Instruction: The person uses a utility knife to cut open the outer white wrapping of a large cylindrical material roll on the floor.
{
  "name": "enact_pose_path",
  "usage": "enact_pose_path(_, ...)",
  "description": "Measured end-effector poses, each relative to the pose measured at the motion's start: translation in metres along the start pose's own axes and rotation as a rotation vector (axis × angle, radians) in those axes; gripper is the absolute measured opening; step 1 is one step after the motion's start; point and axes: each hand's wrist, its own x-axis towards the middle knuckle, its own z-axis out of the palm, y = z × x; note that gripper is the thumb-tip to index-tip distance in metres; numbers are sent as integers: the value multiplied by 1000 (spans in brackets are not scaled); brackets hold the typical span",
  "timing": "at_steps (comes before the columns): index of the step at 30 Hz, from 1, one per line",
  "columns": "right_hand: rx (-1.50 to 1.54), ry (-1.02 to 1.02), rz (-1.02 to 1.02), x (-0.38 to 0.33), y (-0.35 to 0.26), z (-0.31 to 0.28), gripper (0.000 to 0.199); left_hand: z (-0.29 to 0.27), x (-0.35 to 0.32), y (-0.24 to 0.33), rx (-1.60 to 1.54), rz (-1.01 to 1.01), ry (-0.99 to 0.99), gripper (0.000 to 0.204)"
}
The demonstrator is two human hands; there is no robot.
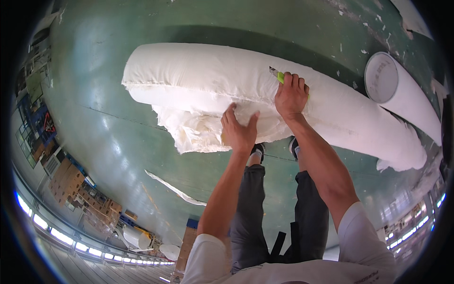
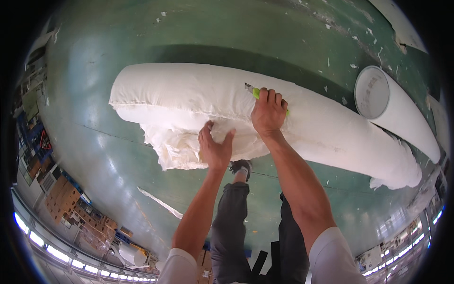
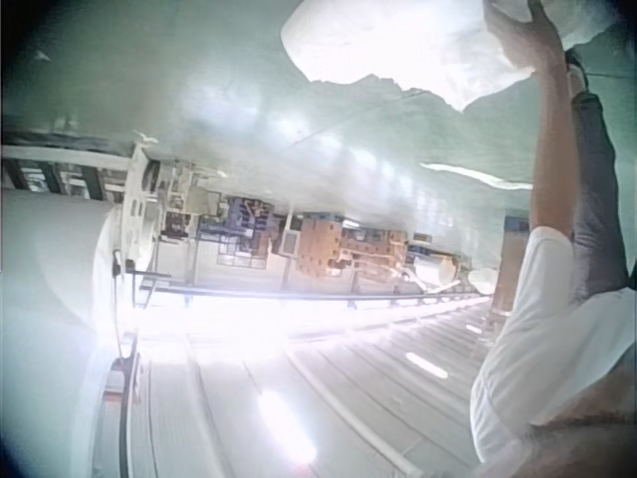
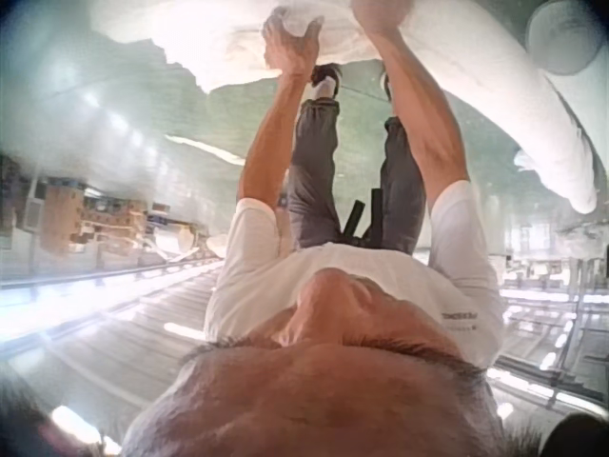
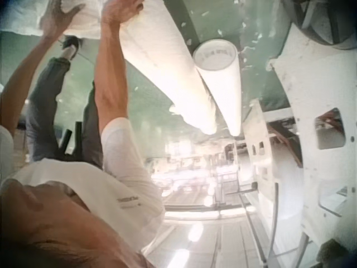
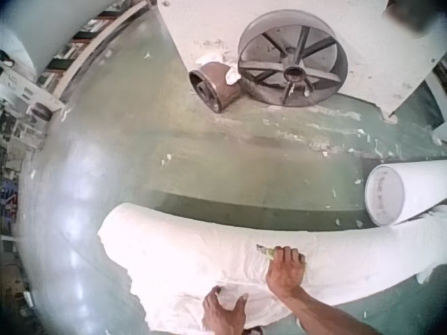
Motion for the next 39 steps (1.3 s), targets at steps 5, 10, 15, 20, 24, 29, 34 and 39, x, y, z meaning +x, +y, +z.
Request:
enact_pose_path(5,-30,44,6,-2,-10,2,30,30,8,2,-16,-286,125,42)
enact_pose_path(10,-59,31,7,-5,-2,2,33,34,2,-11,-125,-183,11,21)
enact_pose_path(15,-24,51,-20,-3,-7,1,32,27,-1,-6,-124,-131,33,22)
enact_pose_path(20,19,80,-76,-4,-4,5,29,33,-13,22,-107,-355,76,37)
enact_pose_path(24,15,47,-47,0,-5,3,29,36,0,11,-68,-291,21,40)
enact_pose_path(29,33,-4,-32,-2,-6,1,29,27,-6,-21,-279,-191,-181,29)
enact_pose_path(34,51,25,-90,-4,6,0,30,11,-28,-47,-429,-109,-263,22)
enact_pose_path(39,310,-222,-256,7,18,-55,22,11,-20,-18,-462,-191,-164,27)
